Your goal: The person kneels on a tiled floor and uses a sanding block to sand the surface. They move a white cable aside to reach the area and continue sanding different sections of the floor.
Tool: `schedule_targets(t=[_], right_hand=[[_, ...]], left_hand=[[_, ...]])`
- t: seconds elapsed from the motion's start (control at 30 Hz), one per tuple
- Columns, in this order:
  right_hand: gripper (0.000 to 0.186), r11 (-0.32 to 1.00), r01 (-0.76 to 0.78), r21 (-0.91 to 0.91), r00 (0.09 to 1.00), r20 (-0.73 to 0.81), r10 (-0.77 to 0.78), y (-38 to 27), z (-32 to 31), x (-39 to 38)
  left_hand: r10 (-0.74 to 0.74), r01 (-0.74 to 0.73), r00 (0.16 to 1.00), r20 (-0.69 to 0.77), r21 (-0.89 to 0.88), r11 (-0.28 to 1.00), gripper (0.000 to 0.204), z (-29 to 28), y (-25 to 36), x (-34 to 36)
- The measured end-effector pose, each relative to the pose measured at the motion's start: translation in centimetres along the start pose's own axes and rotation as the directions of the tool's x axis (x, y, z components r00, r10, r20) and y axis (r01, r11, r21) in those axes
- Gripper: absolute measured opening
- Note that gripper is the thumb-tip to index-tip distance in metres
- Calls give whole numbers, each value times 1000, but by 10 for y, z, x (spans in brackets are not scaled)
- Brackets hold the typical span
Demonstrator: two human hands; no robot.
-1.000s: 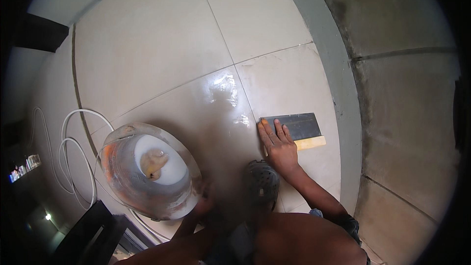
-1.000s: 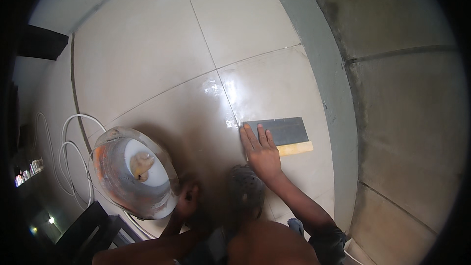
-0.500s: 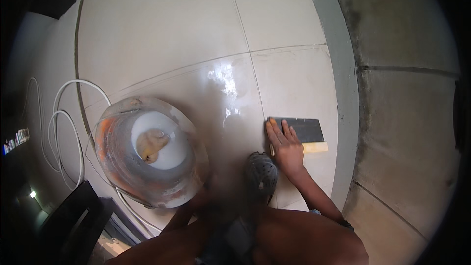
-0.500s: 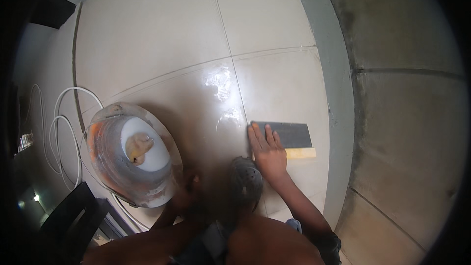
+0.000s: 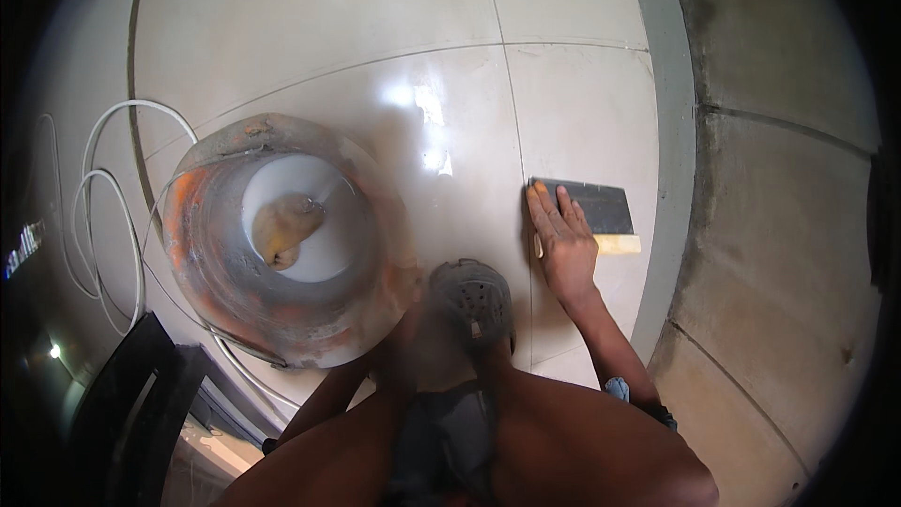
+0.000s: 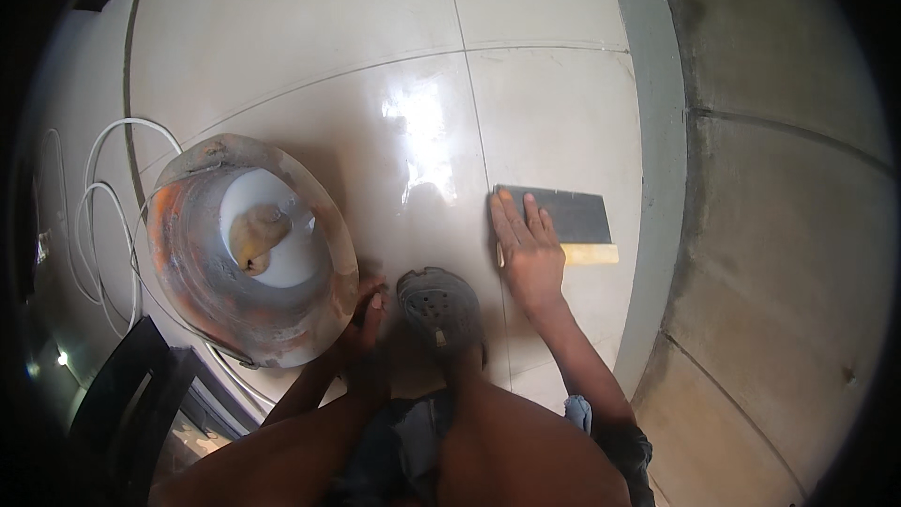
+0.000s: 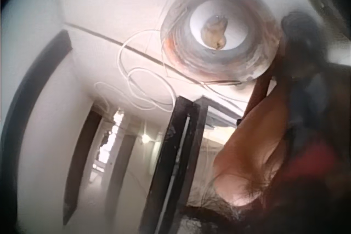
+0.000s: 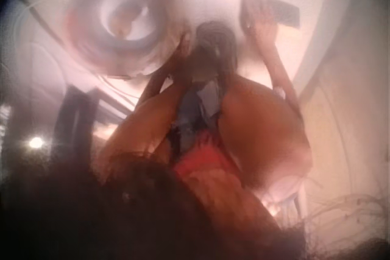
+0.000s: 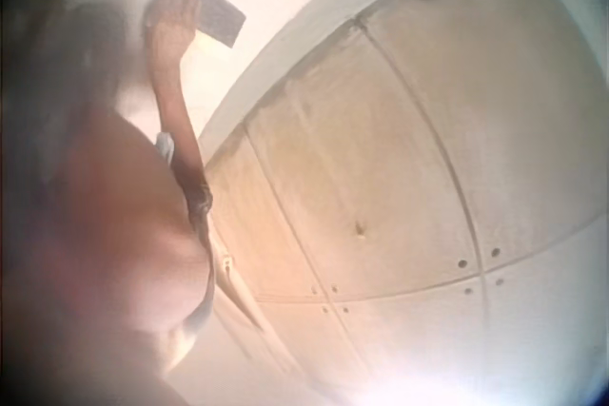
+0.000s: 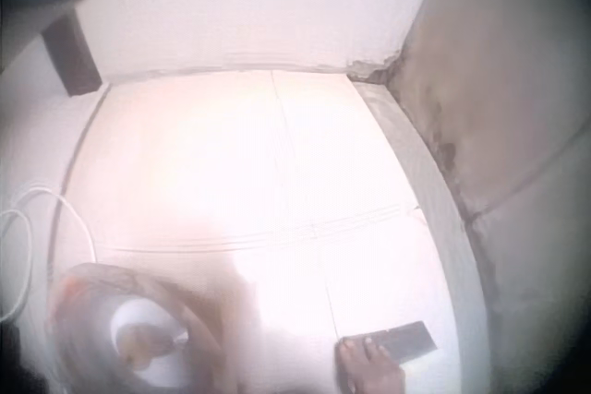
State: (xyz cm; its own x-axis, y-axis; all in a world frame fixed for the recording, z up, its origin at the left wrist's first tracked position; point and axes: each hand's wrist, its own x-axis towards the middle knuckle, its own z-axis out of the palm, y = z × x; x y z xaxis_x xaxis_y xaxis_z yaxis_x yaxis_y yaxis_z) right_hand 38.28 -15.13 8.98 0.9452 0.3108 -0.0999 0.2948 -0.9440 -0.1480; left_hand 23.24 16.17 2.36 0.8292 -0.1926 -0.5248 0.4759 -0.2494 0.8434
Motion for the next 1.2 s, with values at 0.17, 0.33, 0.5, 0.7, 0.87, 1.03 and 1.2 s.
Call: schedule_targets(t=[0.17, 0.33, 0.5, 0.7, 0.87, 1.03, 1.2], right_hand=[[59, 1000, -13, -20, 1000, -20, 13, 3, 1, 9], [59, 1000, -9, -5, 999, 39, 9, 1, -3, -35], [57, 994, -109, -13, 994, 25, 109, 21, -9, -19], [56, 993, -117, -4, 992, 41, 117, 13, -5, -27], [56, 984, -180, 5, 982, -63, 180, 23, 4, 9], [61, 969, -239, 60, 966, 112, 231, -8, -6, -40], [63, 975, -222, -3, 975, -23, 222, 26, -2, 1]], left_hand=[[-21, 23, 999, 37, -60, 998, 37, 2, -6, -1], [-5, 5, 1000, -1, -207, 978, 38, 5, -35, -6], [3, -2, 1000, -14, 49, 999, 34, 4, -4, -5], [40, -31, 997, -63, 137, 990, 36, -2, 9, 4], [-6, 28, 979, -206, 102, 994, 37, 16, 55, 16], [220, -185, 966, -135, 233, 955, 39, 11, 72, 39], [130, -111, 989, -77, 214, 970, 37, 12, 93, 41]])
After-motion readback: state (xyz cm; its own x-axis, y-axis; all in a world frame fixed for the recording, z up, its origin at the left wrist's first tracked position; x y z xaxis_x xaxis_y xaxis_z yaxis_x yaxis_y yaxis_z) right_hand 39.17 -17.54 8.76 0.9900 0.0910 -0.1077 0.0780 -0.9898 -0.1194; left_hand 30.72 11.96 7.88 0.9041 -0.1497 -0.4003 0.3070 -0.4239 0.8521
